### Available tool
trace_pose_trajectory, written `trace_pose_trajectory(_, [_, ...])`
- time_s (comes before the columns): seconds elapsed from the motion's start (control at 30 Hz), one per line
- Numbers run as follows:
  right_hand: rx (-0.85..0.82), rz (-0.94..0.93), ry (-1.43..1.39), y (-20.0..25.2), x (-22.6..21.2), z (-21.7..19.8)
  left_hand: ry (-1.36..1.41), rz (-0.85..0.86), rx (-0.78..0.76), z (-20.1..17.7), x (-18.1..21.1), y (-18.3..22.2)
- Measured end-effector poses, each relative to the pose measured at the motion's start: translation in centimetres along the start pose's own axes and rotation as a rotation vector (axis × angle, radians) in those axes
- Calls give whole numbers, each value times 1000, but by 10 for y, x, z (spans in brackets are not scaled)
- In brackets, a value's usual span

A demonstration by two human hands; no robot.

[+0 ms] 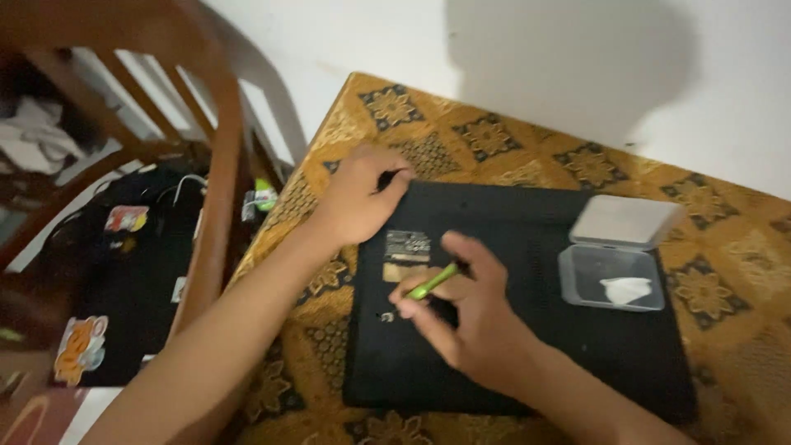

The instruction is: Disassembling a laptop by removing screws from the back panel and extracting the hard drive.

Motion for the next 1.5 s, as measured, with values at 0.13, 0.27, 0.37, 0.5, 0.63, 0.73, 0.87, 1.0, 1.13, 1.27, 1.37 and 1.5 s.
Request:
trace_pose_trajectory(0.13, [-73,31,-438,-14,-9,-9,24,14,4,0,-8,-1])
trace_pose_trajectory(0.27, [-89,44,-413,-12,-12,-9,34,33,23,-1,-5,0])
trace_pose_trajectory(0.37, [-122,10,-420,-10,-13,-7,12,-5,25,0,-8,1])
trace_pose_trajectory(0.5, [-133,28,-341,-11,-13,-6,25,-14,36,-1,-10,1])
trace_pose_trajectory(0.63, [-131,-64,-289,-8,-16,-6,28,-21,24,0,-9,1])
trace_pose_trajectory(0.73, [-241,244,-346,-18,-21,-5,25,-6,20,1,-9,0])
trace_pose_trajectory(0.87, [-287,93,-136,-15,-23,-1,33,17,28,0,-7,0])
trace_pose_trajectory(1.0, [-248,-278,40,-13,-49,-7,7,-29,12,1,-9,-1])
trace_pose_trajectory(1.13, [-68,-376,23,-19,-65,-18,0,-24,7,2,-9,-1])
trace_pose_trajectory(1.27, [-38,-351,-61,-18,-55,-24,36,-3,7,2,-6,-1])
trace_pose_trajectory(1.37, [-34,-335,-160,-19,-55,-29,6,-8,18,2,-8,-1])
trace_pose_trajectory(1.5, [-36,-312,-132,-19,-52,-27,-19,-47,1,3,-11,0])
Point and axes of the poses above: each hand's wrist, its own y-axis away from the middle knuckle, its own z-axis out of the palm, x = y × z, the point moved 6 cm from there along -y, towards the middle knuckle, and after that the axes turned 5 degrees about z, right-handed, at the moved point
